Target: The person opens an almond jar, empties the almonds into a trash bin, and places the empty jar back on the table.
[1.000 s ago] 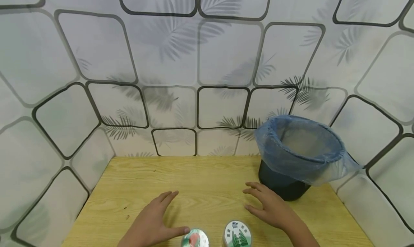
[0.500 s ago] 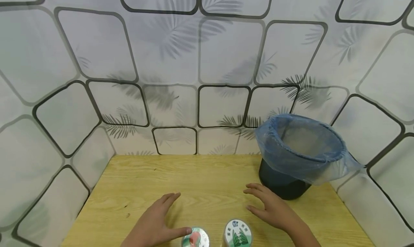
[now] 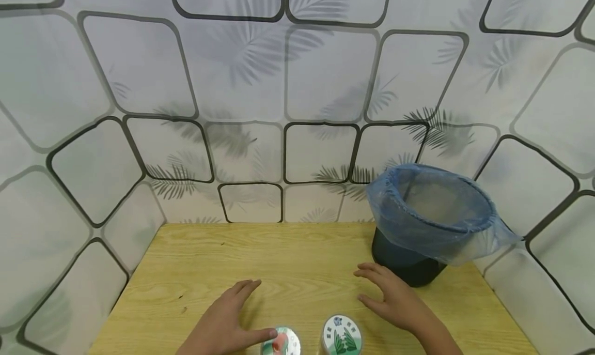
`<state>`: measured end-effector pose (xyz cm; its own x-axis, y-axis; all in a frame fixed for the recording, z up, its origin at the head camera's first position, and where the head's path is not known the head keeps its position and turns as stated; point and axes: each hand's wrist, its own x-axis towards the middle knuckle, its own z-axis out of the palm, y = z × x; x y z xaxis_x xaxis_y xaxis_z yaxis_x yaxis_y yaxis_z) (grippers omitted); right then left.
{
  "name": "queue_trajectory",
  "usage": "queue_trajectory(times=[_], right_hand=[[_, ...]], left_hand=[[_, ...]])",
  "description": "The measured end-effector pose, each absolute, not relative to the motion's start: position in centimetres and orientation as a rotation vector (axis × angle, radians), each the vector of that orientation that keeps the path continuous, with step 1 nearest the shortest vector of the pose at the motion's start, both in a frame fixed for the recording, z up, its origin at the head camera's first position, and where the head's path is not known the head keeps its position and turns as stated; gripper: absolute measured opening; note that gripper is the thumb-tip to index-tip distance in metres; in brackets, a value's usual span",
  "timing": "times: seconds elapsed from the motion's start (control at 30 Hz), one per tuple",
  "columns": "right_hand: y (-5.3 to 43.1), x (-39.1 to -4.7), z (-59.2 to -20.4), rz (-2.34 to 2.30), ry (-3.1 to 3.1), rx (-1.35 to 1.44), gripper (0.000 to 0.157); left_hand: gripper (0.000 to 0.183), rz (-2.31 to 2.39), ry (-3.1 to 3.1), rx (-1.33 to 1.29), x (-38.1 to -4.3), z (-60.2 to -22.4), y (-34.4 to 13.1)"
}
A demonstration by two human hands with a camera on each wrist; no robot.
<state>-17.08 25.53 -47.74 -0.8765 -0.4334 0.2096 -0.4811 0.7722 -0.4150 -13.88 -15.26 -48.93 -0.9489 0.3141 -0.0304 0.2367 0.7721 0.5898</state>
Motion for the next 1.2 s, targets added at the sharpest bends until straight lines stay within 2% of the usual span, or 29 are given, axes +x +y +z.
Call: queue_trajectory(times=[0.47,0.77,1.2], right_hand=[[26.6,-17.1,-46.1,0.633,-2.627,0.576,0.054],[27.6,-17.2,-44.9,0.616,-2.551,0.594,0.06],[27.7,-17.2,-43.6,0.647,-2.473,0.629,0.061]], left_hand=[[0.108,0.918,2.925,0.476,-14.2,-49.2,-14.7],[0.109,0.949,2.957,0.496,-14.7,-48.5,-14.1],[0.105,1.026,2.936,0.548,-15.4,-46.8,-13.4]])
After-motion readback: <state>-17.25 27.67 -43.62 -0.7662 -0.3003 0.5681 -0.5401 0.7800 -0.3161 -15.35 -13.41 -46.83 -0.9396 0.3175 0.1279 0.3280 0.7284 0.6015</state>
